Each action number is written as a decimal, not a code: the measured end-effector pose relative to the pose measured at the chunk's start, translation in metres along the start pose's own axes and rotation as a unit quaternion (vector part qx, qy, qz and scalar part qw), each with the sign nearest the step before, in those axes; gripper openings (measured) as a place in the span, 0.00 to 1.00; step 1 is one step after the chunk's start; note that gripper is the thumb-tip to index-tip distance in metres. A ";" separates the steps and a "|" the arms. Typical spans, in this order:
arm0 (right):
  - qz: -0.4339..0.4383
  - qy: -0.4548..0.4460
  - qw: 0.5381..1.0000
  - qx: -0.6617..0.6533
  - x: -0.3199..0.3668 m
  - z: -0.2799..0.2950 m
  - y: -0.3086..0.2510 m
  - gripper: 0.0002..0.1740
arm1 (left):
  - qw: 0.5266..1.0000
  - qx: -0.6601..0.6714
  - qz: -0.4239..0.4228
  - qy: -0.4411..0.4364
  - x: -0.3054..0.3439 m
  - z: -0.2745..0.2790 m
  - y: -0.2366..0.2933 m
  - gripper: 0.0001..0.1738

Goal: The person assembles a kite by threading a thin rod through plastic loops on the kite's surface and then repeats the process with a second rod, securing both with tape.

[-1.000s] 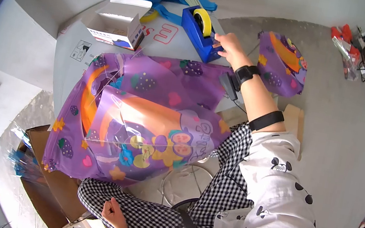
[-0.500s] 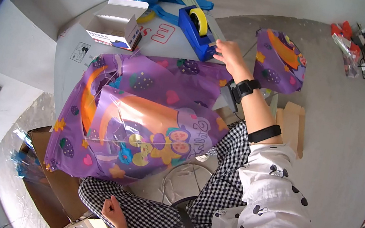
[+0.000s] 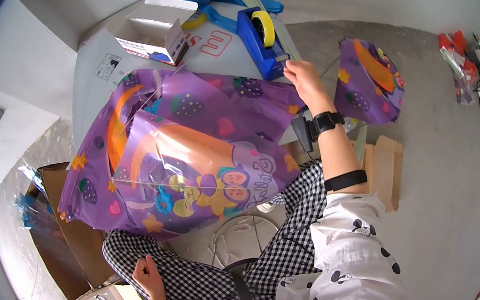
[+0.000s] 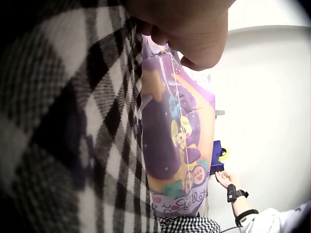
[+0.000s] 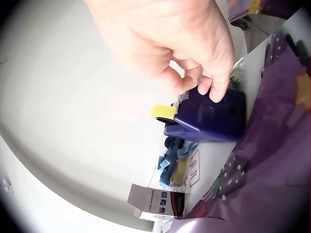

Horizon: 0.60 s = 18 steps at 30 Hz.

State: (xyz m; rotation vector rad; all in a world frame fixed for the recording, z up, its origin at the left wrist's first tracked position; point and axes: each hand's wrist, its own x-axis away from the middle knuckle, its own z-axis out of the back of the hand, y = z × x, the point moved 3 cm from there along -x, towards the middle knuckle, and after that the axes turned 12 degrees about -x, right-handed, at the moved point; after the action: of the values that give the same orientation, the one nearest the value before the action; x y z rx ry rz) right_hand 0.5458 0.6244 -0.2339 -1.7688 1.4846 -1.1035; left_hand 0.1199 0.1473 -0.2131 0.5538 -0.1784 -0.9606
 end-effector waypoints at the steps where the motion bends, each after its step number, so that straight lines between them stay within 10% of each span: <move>1: 0.003 -0.001 1.000 -0.007 0.000 0.000 0.001 0.07 | 1.000 -0.003 0.000 0.000 0.000 0.000 0.000 0.28; 18: 0.076 0.115 0.990 0.040 0.027 -0.013 0.049 0.09 | 0.994 0.107 0.028 0.017 0.009 0.022 0.029 0.27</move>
State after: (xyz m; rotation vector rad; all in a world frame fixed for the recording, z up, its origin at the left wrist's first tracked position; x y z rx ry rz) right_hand 0.5110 0.5886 -0.2625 -1.4857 1.6555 -1.3026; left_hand 0.1375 0.1453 -0.1798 0.7578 -0.2664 -0.8813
